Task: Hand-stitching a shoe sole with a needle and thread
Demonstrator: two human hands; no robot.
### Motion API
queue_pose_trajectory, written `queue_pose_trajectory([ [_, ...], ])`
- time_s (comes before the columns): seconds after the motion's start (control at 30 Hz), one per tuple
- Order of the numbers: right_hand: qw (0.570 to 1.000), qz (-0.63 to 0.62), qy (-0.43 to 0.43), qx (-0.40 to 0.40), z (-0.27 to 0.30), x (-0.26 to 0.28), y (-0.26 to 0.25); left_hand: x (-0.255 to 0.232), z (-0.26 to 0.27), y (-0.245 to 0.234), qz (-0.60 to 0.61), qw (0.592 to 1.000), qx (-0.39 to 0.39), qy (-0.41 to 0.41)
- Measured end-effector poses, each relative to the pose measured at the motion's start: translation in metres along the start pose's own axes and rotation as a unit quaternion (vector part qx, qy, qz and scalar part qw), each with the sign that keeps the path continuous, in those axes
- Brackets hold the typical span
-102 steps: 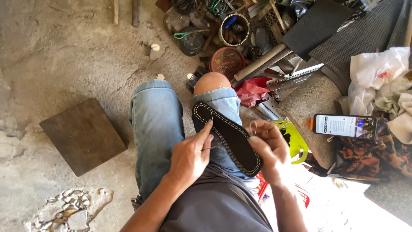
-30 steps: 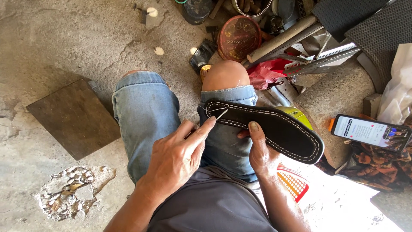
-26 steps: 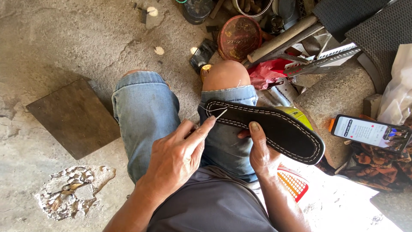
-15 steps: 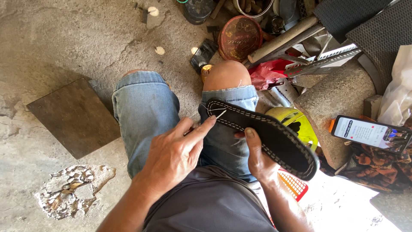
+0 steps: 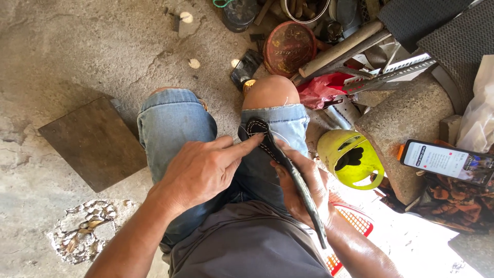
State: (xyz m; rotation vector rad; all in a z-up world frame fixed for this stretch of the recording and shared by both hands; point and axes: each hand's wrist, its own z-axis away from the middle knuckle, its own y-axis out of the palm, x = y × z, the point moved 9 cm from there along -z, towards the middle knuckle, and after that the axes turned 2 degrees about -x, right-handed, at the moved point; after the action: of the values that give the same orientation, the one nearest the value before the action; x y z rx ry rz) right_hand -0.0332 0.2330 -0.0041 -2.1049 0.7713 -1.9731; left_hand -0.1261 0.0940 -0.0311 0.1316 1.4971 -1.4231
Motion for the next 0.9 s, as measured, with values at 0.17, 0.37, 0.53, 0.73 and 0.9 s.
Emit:
queue_pose_trajectory([
  [0.17, 1.000, -0.005, -0.002, -0.002, 0.003, -0.009, 0.004, 0.003, -0.005, 0.003, 0.030, 0.999, 0.025, 0.009],
  [0.37, 0.984, -0.088, 0.015, 0.155, 0.014, -0.026, 0.006, 0.008, -0.005, 0.003, 0.068, 0.998, 0.002, 0.009],
  [0.53, 0.980, -0.116, 0.002, 0.162, 0.007, -0.014, 0.008, -0.002, -0.006, 0.002, 0.088, 0.995, -0.031, 0.036],
  [0.73, 0.981, -0.121, -0.044, 0.143, 0.012, -0.003, 0.018, 0.008, 0.000, -0.003, 0.078, 0.996, -0.040, -0.006],
  [0.9, 0.984, -0.048, -0.091, 0.147, 0.013, 0.008, 0.045, 0.048, 0.031, 0.004, -0.109, 0.989, -0.004, -0.100],
])
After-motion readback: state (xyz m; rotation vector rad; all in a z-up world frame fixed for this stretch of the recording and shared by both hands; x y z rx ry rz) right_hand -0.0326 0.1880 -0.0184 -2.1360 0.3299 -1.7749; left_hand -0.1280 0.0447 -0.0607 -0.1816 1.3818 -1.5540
